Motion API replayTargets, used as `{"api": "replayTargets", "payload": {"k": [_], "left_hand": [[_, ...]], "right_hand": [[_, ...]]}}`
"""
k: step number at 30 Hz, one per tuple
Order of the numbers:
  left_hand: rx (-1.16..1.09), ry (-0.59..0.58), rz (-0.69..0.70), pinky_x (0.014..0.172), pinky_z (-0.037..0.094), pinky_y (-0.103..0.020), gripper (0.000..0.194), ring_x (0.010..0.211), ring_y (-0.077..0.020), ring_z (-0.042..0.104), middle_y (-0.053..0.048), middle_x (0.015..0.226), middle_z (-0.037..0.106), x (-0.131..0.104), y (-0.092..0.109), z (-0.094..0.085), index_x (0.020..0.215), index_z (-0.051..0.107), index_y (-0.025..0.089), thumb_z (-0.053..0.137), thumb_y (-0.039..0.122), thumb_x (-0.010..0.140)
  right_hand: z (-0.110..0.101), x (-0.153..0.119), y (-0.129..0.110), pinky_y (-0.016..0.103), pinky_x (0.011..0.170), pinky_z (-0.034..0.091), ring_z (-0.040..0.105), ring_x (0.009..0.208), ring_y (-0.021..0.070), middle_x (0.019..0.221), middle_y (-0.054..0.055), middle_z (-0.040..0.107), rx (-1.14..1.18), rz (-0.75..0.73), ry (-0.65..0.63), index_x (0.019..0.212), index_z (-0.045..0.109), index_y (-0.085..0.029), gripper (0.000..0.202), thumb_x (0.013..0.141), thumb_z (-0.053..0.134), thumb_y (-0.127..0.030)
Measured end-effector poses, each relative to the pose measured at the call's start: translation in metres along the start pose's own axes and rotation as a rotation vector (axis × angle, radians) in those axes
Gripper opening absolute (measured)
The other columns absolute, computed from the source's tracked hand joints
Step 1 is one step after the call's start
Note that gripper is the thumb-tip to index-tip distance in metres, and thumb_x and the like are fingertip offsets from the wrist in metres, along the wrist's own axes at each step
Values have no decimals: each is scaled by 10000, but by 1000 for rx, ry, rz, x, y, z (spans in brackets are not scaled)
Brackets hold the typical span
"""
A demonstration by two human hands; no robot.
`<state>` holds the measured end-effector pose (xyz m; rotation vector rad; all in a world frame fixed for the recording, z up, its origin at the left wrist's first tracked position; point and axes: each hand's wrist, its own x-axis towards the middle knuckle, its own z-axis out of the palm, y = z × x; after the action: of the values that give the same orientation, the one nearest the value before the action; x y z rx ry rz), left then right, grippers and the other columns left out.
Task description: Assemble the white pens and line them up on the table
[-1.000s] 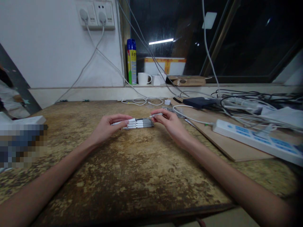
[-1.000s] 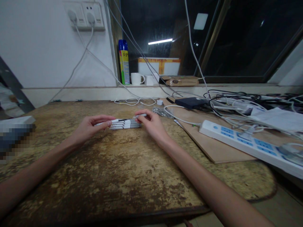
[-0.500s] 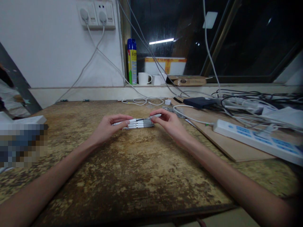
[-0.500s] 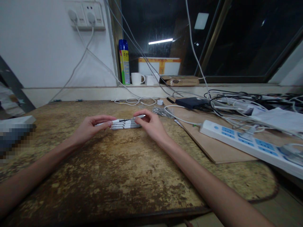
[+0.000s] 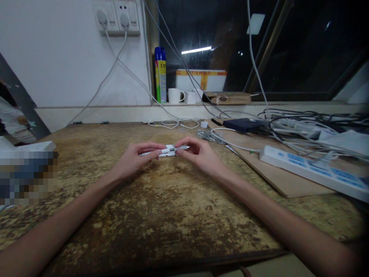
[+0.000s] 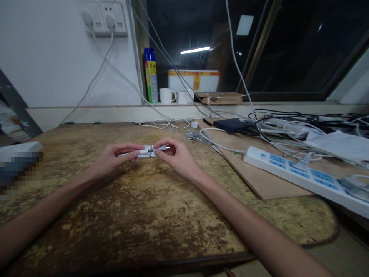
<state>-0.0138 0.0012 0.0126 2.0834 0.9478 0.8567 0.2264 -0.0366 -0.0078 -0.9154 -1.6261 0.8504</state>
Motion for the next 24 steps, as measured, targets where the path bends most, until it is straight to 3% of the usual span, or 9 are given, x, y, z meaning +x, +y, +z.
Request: {"api": "replayTargets", "payload": {"k": [10, 17, 24], "left_hand": [[-40, -2, -20, 893, 531, -346, 357, 999, -240, 704, -65, 1111, 781, -3, 2, 4, 1142, 774, 248, 682, 478, 886], [-21, -36, 16, 948, 525, -365, 310, 1021, -243, 706, -53, 1125, 778, -2, 2, 6, 1103, 791, 272, 704, 454, 868], [-39, -19, -12, 989, 518, -417, 349, 1040, -267, 703, -67, 1118, 780, -4, 2, 7, 1121, 786, 261, 696, 483, 867]], "right_hand": [[0, -1, 0, 304, 745, 517, 652, 821, 169, 946, 39, 711, -75, -27, -21, 966, 688, -207, 147, 873, 692, -320], [3, -3, 3, 298, 581, 482, 587, 564, 150, 674, 8, 657, 13, 72, -54, 1034, 631, -200, 270, 964, 543, -446], [3, -2, 2, 292, 629, 458, 583, 640, 153, 719, -8, 645, -85, 27, -61, 1062, 648, -229, 190, 909, 602, -332]]}}
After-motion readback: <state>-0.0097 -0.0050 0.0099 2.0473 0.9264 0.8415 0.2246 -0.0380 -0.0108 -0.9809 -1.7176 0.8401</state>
